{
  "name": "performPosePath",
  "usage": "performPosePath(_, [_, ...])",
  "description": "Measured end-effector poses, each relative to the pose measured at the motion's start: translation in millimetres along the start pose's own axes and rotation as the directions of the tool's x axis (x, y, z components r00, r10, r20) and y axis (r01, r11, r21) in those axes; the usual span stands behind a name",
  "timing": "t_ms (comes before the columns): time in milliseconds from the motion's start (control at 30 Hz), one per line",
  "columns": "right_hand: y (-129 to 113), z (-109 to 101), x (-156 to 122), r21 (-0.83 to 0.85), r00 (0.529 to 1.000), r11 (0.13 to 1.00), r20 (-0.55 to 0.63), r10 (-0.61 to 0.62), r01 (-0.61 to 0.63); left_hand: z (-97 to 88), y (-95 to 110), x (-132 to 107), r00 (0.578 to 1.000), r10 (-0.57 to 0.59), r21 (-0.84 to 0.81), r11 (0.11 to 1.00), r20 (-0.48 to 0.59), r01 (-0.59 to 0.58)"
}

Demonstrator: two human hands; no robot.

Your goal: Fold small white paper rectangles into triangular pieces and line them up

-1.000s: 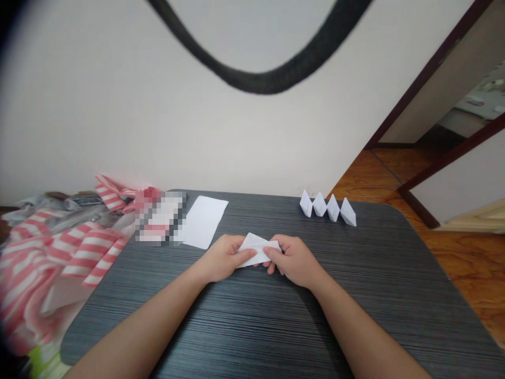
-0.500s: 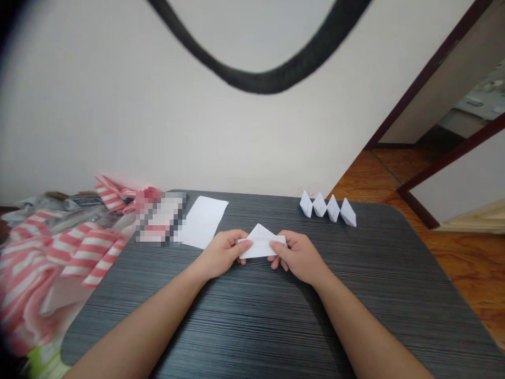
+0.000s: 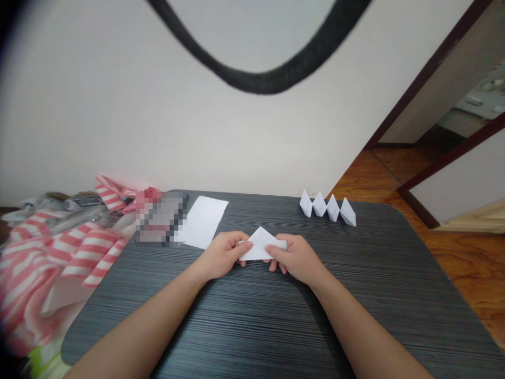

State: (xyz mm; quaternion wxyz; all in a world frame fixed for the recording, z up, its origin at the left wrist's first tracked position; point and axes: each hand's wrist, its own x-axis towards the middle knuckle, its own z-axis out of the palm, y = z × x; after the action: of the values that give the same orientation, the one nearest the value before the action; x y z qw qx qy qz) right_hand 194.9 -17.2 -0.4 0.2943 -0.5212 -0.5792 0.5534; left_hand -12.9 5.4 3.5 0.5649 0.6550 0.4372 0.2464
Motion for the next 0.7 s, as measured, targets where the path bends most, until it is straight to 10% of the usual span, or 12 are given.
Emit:
performPosePath(533, [-4.6, 6.1, 3.2, -0.048, 1.000, 0.999, -0.015, 0.002, -0.003, -5.1, -3.4, -3.8, 0.999, 0.037, 0.013, 0.999, -0.007, -0.037])
performPosePath(700, [-5.0, 15.1, 2.5, -0.031, 1.000, 0.999, -0.011, 0.020, -0.020, -16.4, 2.0, -20.0, 0.961, 0.192, 0.147, 0.975, -0.200, -0.164])
